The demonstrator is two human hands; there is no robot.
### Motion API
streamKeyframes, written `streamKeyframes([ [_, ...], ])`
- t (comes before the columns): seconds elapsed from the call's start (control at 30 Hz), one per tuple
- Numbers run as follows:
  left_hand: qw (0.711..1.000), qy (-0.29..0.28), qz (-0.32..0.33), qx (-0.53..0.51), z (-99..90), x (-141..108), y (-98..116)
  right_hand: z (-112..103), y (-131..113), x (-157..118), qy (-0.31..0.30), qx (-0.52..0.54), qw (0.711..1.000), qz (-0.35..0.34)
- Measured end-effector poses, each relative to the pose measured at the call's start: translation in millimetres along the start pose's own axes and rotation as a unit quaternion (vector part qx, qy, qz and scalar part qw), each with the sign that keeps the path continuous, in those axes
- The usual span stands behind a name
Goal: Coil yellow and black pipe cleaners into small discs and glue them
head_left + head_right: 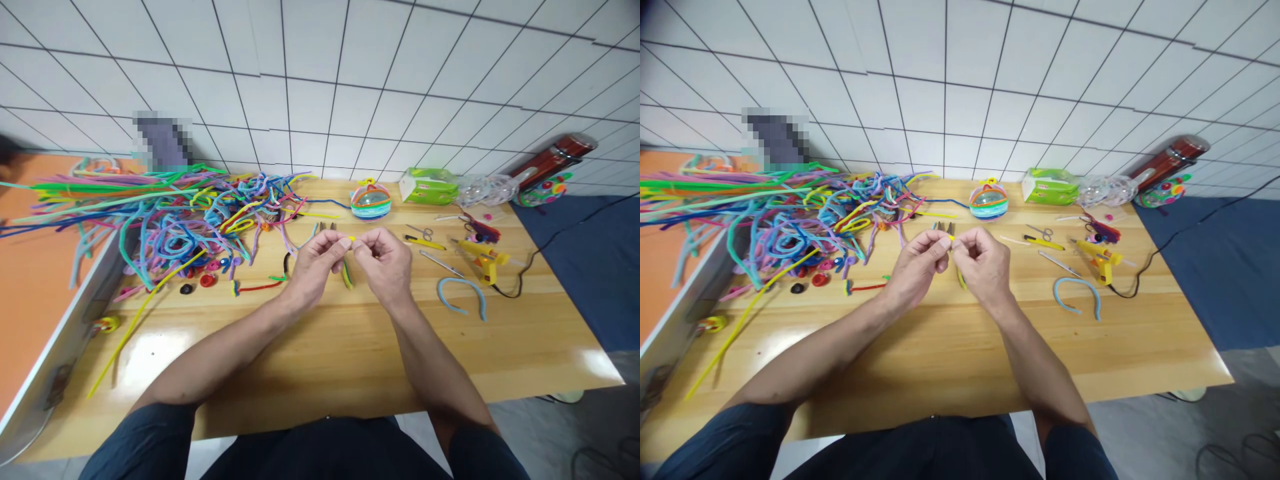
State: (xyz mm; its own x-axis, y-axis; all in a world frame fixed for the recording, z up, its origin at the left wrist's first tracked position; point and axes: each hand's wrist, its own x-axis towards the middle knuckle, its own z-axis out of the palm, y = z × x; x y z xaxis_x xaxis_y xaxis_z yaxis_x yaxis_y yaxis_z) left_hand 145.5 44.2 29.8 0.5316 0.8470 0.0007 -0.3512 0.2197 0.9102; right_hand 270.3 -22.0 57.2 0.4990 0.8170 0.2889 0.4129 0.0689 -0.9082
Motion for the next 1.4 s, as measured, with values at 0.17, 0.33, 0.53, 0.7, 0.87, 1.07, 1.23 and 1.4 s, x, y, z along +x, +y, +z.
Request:
streamKeyframes([
  [0.17, 0.959, -0.087, 0.129, 0.235, -19.0, 14.3, 14.4, -15.8, -2.0, 9.6, -0.052, -0.077, 0.995, -0.03],
  [0.33, 0.954, -0.054, 0.166, 0.245, -20.9, 12.7, 17.2, -19.5, -1.5, 14.0, -0.098, -0.006, 0.995, 0.002],
  [0.53, 0.974, 0.018, 0.156, 0.166, -11.8, 6.8, 6.0, -11.9, -0.2, 13.1, -0.089, 0.066, 0.993, 0.033],
  [0.7, 0.986, 0.025, 0.126, 0.107, -7.8, 4.3, 0.8, -4.6, 0.3, 9.2, -0.058, 0.064, 0.995, 0.046],
  [0.87, 0.987, 0.023, 0.125, 0.101, -5.8, 3.1, 1.2, -5.7, 2.6, 10.0, -0.048, 0.072, 0.995, 0.049],
  [1.07, 0.987, 0.064, 0.124, 0.085, -2.1, -1.8, -1.3, 6.9, 2.6, 0.9, -0.032, 0.078, 0.996, 0.041],
  [1.23, 0.994, 0.06, 0.085, 0.038, 0.7, -2.8, -3.6, 10.3, 2.2, -0.5, -0.022, 0.083, 0.995, 0.04],
  [1.4, 0.975, -0.057, 0.118, 0.179, -12.0, 8.1, 12.2, -10.7, 1.1, 11.0, -0.079, 0.016, 0.997, 0.018],
])
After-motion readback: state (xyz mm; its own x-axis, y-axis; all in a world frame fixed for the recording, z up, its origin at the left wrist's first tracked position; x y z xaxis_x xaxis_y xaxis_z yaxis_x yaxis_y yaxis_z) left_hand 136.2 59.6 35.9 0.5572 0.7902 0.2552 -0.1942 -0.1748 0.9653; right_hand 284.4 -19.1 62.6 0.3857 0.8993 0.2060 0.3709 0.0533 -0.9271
